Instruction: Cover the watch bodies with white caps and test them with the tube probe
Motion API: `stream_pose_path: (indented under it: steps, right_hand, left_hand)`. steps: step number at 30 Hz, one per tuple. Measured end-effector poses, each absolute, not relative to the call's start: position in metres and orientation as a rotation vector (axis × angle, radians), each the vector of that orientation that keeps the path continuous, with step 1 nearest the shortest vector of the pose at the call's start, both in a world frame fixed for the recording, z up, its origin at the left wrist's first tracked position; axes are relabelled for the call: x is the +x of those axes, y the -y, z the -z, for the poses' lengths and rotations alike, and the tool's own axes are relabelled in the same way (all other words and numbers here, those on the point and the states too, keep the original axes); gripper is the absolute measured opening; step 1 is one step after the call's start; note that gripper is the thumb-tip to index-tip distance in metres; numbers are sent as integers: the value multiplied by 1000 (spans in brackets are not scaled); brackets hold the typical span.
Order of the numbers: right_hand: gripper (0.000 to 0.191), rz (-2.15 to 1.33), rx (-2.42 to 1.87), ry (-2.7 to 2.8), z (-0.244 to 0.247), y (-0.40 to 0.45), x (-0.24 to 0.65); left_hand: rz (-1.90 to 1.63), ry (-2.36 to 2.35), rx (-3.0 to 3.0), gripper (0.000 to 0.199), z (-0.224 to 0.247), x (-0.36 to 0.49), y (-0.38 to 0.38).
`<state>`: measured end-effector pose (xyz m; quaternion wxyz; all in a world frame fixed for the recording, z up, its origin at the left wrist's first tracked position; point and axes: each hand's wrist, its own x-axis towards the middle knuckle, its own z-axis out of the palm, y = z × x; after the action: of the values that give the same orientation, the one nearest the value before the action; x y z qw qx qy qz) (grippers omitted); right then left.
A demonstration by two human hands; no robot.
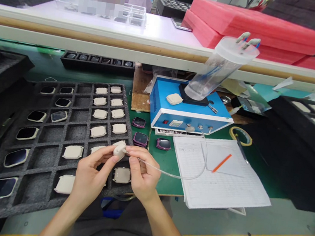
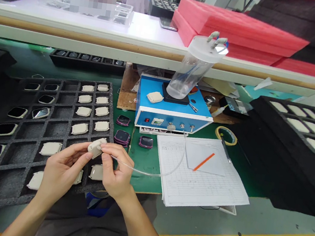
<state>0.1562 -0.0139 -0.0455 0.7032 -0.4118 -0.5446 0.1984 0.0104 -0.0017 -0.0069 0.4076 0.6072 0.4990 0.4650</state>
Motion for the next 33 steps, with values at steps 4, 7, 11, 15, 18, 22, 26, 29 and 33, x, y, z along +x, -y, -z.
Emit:
stream_pose_path:
  steps: [4,7,11,15,18,22,26,29,33]
  right_hand:
    - [16,-457,-965,1213,53,23,158]
    - [16,-480,-961,1183,60,27,158]
    - [16,-494,-931,1171,63,29,156]
    - [15,-480,-954,1165,63,30,155]
    - [14,-473,-959,1167,61,29,155]
    - [12,-473,-961,1117,56,30,152]
    - [10,-501,-1009,1047,55,31,149]
    - [9,-495,-1019,1038,56,30,149]
    - [11,-466,-982,1066,56,26,150]
  left_hand:
    - [-1094,-1344,1803,26,0,0,3]
    - [-944,-1517,2159,36,-12,-31,-21]
    - [-534,-1680,2398,39,-23,-82,-64]
    - [-456,-1677,2416,35,-21,-105,-84]
    - [-501,-1859,2370,38,-21,-116,-96]
    - [-406,-2018,2287,29,-29,-135,-122]
    - [-413,-2048,2265,25,-43,-135,-130]
    - [-561,-1967,2234,30,-46,-107,-103]
    - [-1003,-1415,1719,27,-29,-46,-44]
